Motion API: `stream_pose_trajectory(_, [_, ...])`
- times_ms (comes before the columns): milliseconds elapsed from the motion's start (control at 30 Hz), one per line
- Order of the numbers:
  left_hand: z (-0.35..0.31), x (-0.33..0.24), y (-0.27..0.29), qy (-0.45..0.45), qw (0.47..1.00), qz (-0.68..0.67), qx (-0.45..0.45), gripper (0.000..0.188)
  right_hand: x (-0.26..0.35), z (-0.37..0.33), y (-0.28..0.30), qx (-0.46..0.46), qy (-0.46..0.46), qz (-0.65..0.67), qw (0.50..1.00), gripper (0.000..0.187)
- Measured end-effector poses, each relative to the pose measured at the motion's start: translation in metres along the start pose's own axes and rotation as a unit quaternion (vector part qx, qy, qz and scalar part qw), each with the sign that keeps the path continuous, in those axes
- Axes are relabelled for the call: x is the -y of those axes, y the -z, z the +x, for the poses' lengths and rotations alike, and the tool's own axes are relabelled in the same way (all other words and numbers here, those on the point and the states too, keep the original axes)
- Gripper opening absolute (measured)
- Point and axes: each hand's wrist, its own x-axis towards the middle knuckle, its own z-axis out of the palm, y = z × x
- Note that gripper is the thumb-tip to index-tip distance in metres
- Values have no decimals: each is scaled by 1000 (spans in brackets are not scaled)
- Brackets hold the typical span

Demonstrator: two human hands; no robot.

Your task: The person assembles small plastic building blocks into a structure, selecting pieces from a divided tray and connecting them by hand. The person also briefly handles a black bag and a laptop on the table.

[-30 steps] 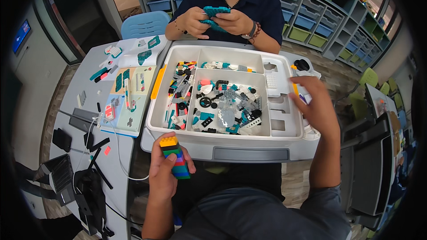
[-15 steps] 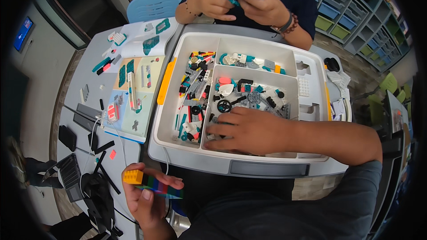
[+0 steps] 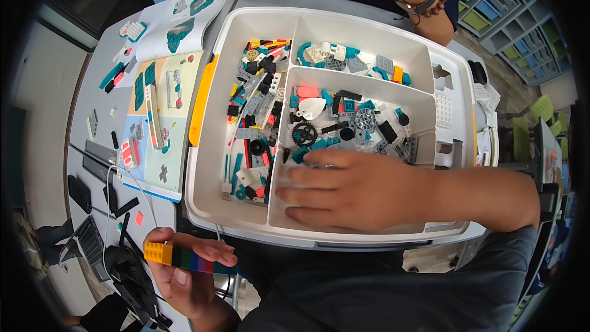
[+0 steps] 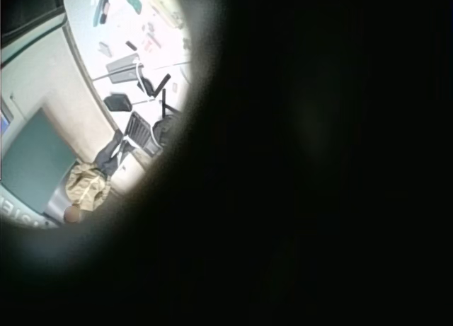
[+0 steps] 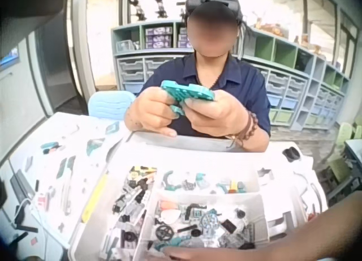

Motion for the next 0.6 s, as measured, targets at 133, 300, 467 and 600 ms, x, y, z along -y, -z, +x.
stream_pose_trajectory(133, [-1, 0, -2, 3, 1000, 7, 4, 55, -5, 1, -2, 19, 37, -60, 997, 15])
stream_pose_trajectory(300, [0, 2, -4, 14, 999, 27, -9, 55, -16, -3, 6, 64, -19, -134, 989, 11])
stream_pose_trajectory(467, [0, 2, -10, 28, 999, 26, -8, 58, 0, 0, 12, 52, -20, 27, 998, 12])
stream_pose_trajectory(600, [-3, -2, -5, 31, 999, 28, 2, 60, -3, -12, 14, 82, -27, -40, 995, 11])
